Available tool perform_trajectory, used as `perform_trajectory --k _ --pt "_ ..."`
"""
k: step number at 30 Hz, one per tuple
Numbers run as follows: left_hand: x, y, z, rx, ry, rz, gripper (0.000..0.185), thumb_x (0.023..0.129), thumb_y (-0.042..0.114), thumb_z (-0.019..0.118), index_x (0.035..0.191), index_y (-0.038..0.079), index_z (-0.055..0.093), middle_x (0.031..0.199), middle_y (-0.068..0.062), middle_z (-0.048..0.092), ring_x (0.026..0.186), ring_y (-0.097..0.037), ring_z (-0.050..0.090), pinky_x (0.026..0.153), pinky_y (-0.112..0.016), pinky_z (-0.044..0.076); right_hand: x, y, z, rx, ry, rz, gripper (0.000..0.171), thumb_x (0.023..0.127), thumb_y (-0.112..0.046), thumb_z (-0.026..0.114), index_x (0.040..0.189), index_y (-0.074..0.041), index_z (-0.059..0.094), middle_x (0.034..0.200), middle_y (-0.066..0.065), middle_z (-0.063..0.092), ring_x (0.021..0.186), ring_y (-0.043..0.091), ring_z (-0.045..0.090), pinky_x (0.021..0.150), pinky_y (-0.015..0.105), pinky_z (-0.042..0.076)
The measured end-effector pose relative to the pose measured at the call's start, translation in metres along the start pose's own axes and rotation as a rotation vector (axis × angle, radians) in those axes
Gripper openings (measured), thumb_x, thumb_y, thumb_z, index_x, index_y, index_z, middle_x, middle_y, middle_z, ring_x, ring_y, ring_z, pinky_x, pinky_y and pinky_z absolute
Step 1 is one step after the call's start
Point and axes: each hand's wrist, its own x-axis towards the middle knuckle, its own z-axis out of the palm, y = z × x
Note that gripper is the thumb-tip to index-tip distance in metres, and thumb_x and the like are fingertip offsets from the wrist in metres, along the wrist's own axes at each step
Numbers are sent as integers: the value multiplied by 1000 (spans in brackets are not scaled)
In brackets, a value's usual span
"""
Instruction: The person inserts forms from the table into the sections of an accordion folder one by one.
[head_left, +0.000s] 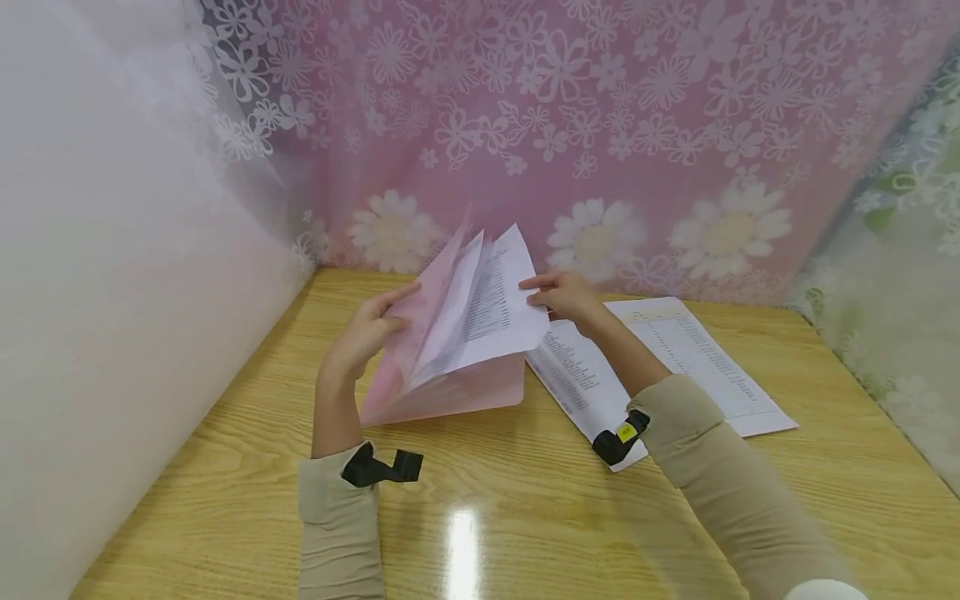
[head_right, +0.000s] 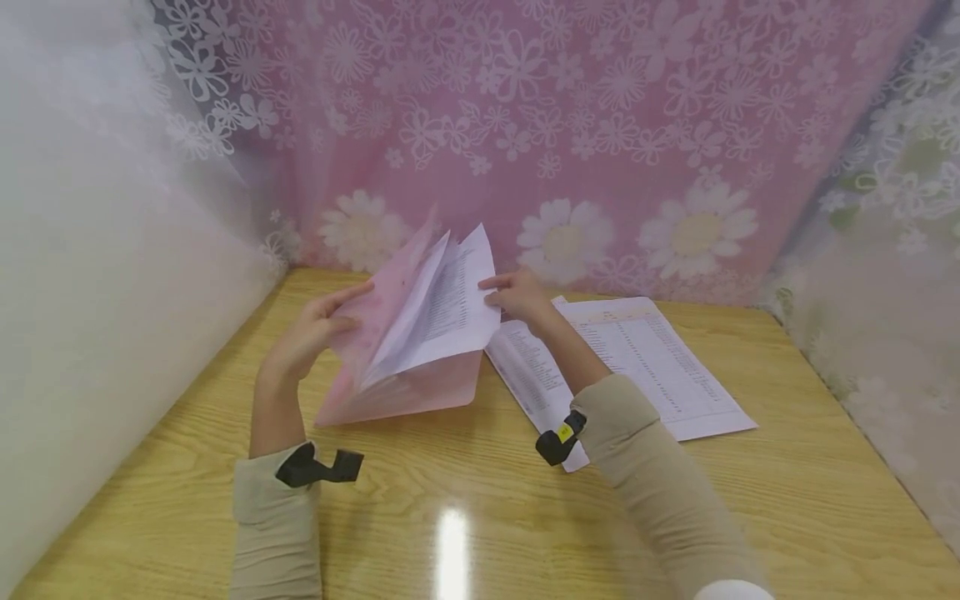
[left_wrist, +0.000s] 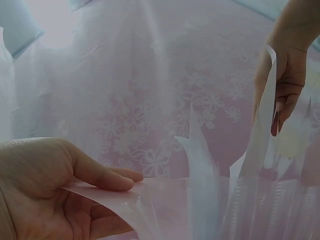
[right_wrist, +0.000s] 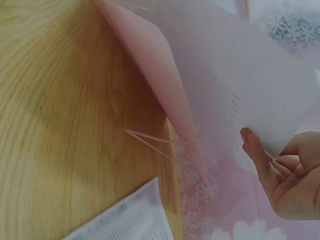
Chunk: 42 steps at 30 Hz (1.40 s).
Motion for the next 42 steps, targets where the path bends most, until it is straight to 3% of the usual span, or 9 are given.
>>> perform_trajectory --k 9,15,19,26,36,42 --pt "1 1 0 3 3 -6 54 86 -9 41 139 3 39 144 -9 30 110 -21 31 77 -30 30 5 3 22 65 27 -41 38 91 -10 56 128 -1 54 119 18 55 90 28 59 77 38 49" --pt "0 0 0 -5 13 -16 54 87 -9 42 139 3 39 145 -9 28 113 -21 29 81 -31 30 -1 -1 22 132 71 -90 45 91 -14 56 133 -1 47 129 16 49 92 29 59 76 38 50" --pt "-1 0 -1 -2 18 -17 54 88 -8 41 140 4 39 146 -9 27 115 -22 28 86 -34 28 -5 -6 20 154 87 -146 40 90 -11 57 128 0 52 122 17 54 84 27 61 71 38 51" --pt "-3 1 -3 1 20 -19 53 88 -8 41 140 5 39 146 -8 27 112 -23 30 83 -34 28 -4 -4 22 76 20 -223 31 90 -12 57 120 -2 60 111 15 60 77 26 64 65 36 52" --pt "-3 0 -1 -3 14 -8 53 87 -8 42 139 3 39 145 -10 28 113 -23 30 82 -33 30 -3 -1 35 10 -34 -196 28 92 -11 55 117 -1 62 112 17 60 73 25 66 64 36 53" --pt "-2 0 -1 -3 14 -1 53 87 -9 42 139 3 39 145 -9 29 113 -23 30 84 -33 29 2 1 46 23 -15 -157 29 89 -12 61 115 0 63 103 17 64 71 24 65 62 35 53"
